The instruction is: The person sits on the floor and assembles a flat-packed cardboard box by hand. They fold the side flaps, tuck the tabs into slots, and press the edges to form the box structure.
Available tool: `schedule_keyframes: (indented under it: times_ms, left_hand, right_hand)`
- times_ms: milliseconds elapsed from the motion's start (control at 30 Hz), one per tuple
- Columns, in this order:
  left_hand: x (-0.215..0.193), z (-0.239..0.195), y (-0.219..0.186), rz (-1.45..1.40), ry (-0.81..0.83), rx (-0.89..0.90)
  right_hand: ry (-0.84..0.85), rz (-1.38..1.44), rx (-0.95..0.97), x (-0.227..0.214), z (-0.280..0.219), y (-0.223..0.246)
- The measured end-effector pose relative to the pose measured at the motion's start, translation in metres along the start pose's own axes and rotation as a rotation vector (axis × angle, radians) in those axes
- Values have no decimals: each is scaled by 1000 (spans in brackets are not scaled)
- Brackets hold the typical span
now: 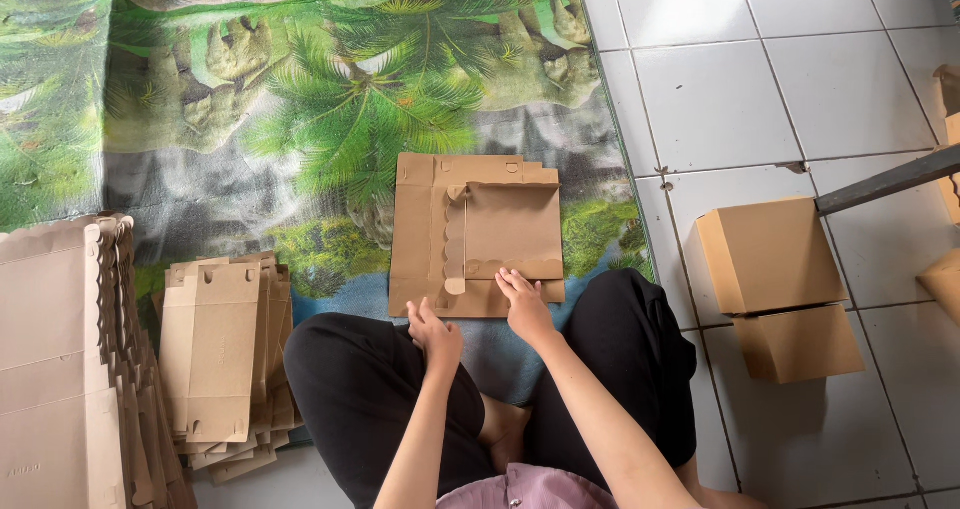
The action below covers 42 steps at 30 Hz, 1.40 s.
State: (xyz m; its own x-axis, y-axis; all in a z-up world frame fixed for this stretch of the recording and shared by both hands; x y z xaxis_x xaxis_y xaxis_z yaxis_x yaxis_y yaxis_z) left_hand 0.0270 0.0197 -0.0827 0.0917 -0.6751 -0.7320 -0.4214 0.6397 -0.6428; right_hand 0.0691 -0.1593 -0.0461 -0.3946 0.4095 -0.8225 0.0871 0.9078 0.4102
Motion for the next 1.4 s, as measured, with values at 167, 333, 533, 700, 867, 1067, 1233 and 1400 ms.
schedule_keyframes:
  times_ms: [167, 333, 533, 700, 867, 1067, 1233, 1400]
  left_hand:
    - [20, 13, 25, -92, -30, 68]
    - [9, 5, 16, -101, -23, 183]
    - [9, -3, 12, 60, 162, 242]
    - [-5, -13, 1, 111, 293, 323]
    - [-4, -12, 7, 140, 335, 365]
    - [-4, -28, -7, 693, 454, 802]
    - [-23, -50, -28, 1229, 496, 1212]
    - [-15, -51, -18, 1195, 462, 1244]
  right_hand:
    - [-13, 106, 6, 3, 6, -8]
    - [-45, 228, 39, -12, 3, -7]
    - [-111, 191, 119, -14, 8, -19]
    - [-127, 69, 146, -5, 6, -21]
    - [-62, -31, 147, -3, -1, -11]
    - [48, -175, 138, -26, -29, 18]
    - [141, -283, 152, -22, -33, 23]
    - [206, -342, 175, -15, -36, 22]
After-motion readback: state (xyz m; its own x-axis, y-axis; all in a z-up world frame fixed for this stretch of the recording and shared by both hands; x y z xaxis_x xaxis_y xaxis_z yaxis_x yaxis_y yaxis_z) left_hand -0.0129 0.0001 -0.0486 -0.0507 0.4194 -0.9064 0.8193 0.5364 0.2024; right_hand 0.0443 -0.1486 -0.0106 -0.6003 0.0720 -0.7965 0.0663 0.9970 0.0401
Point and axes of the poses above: each hand's wrist, its own z-axis towards the middle knuckle, its own x-axis out of the palm, y = z × x, the point moved 2 cm from there along z, towards the middle knuckle, and after that the axes turned 9 degrees about x, right-handed, at the moved point
